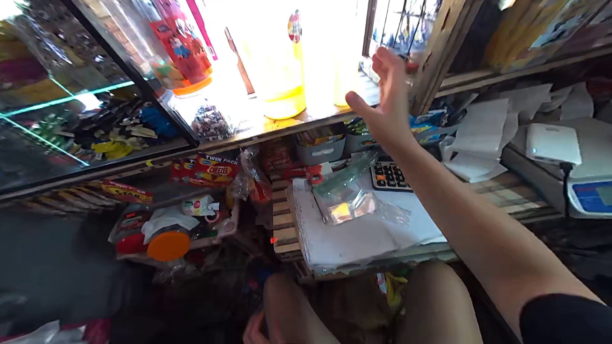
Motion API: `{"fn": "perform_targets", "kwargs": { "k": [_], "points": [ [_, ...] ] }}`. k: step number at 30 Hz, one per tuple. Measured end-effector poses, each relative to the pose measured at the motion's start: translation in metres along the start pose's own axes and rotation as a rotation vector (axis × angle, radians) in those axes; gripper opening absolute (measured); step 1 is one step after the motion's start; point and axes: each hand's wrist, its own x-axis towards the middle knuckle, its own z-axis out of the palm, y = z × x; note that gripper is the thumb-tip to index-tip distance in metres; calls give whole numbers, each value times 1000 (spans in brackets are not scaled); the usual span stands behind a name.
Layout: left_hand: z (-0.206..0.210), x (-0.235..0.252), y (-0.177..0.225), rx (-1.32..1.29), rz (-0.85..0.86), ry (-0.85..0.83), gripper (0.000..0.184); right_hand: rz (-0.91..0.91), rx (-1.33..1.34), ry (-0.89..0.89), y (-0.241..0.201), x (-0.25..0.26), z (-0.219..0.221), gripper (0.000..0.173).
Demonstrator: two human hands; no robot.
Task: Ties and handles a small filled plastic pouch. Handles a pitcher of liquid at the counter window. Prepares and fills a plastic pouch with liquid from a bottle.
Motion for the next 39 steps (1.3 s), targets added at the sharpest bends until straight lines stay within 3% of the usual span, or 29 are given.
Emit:
{"fn": "perform_targets", "kwargs": {
  "k": [3,4,6,8,11,13,16,18,22,28,31,35,39],
  "points": [
    [5,95,71,-190,206,154,23,-116,242,-225,-62,-147,-30,21],
    [6,123,97,-248,282,126,22,-89,376,-395,-73,-199,-33,20],
    [16,167,143,-317,410,-47,20,32,560,-744,-80,-289,-30,36],
    [40,195,176,-267,514,-284,17,260,566,-1062,-74,-361,-30,41],
    [90,217,215,-178,638,-540,21,554,362,-1504,-78,-406,-39,49],
    [116,228,239,-128,674,-686,25,601,332,-1647,-81,-413,-44,50],
    [136,242,272,38,662,-995,32,409,436,-1479,-75,-417,-53,42],
    [143,246,285,105,661,-1067,30,382,442,-1352,-76,-410,-57,35],
    [144,254,296,90,702,-978,17,383,280,-1085,-68,-378,-77,22],
    [140,262,298,-17,810,-880,23,275,259,-558,-54,-311,-116,30],
    [134,267,303,-61,807,-802,16,269,277,-461,-56,-290,-132,32],
    [126,281,314,-36,758,-723,25,298,319,-404,-61,-284,-141,34],
    [125,297,317,-155,772,-676,19,326,347,-386,-63,-286,-139,33]
  ]
}}
